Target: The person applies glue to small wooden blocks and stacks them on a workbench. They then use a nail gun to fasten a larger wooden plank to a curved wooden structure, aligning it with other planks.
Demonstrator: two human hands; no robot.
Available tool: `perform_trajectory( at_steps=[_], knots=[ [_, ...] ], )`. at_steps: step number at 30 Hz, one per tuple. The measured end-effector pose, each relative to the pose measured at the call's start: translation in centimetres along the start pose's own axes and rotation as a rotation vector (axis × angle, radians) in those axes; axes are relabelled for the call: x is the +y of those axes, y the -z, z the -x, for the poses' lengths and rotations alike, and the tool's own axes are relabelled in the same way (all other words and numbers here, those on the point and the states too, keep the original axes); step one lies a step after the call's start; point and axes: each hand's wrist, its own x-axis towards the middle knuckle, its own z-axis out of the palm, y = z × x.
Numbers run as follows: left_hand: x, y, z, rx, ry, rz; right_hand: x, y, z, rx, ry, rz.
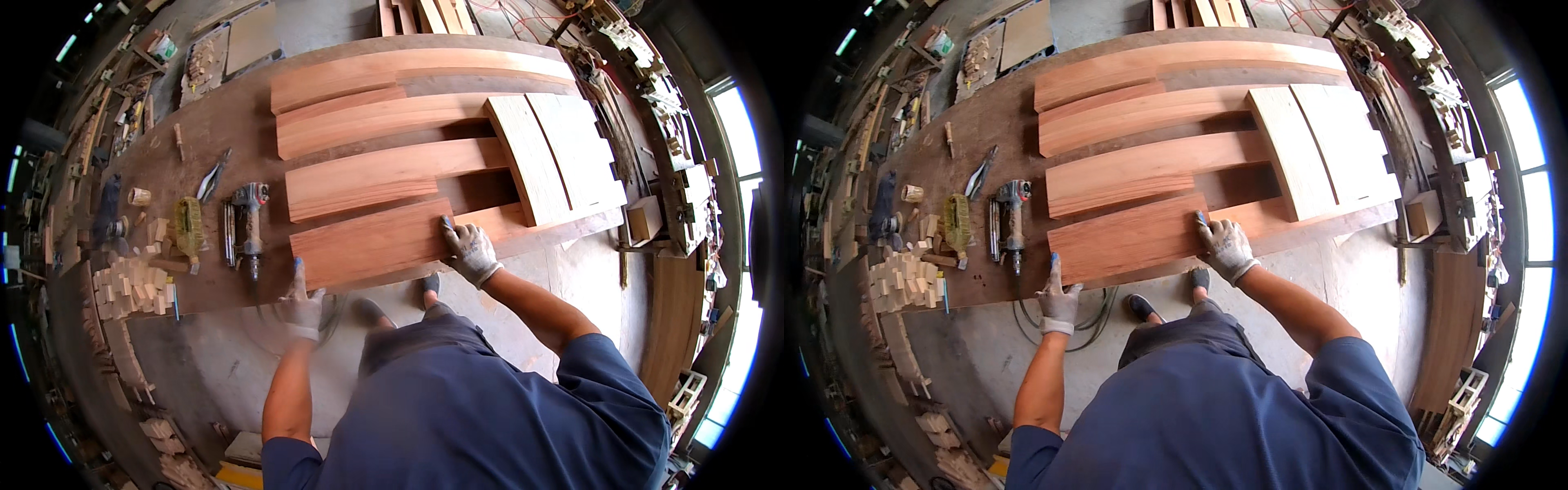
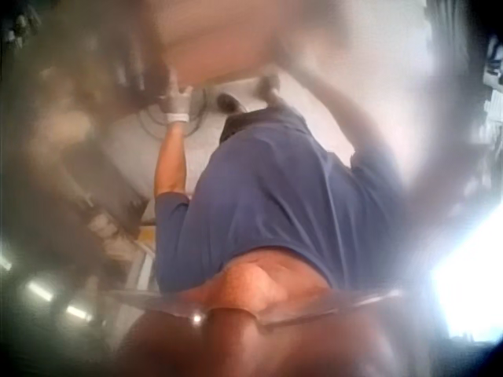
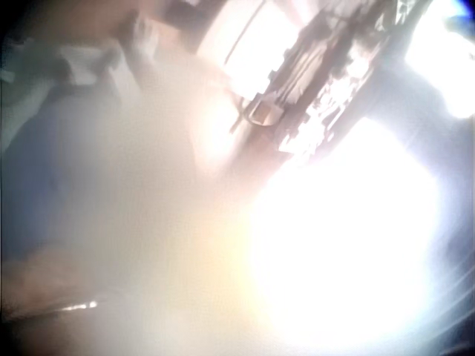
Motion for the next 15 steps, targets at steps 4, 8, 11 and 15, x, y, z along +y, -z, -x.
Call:
perform_trajectory(
  at_steps=[4, 8, 11, 15],
  knots=[
    [0.5, 1.1, -0.1, -0.044, 0.010, 0.076, -0.6, 2.1, -0.1, -0.062, -0.022, -0.054],
    [0.9, 1.6, -0.3, -0.051, 0.007, 0.009, 1.7, -0.2, 0.8, 0.068, 0.119, -0.041],
    [0.9, 1.3, -0.4, -0.051, 0.017, -0.014, 2.0, -0.7, 0.9, 0.104, 0.144, -0.031],
    [-0.2, 0.6, -0.1, 0.037, -0.116, -0.005, 2.2, -0.7, 0.9, 0.104, 0.155, -0.049]
  ],
)
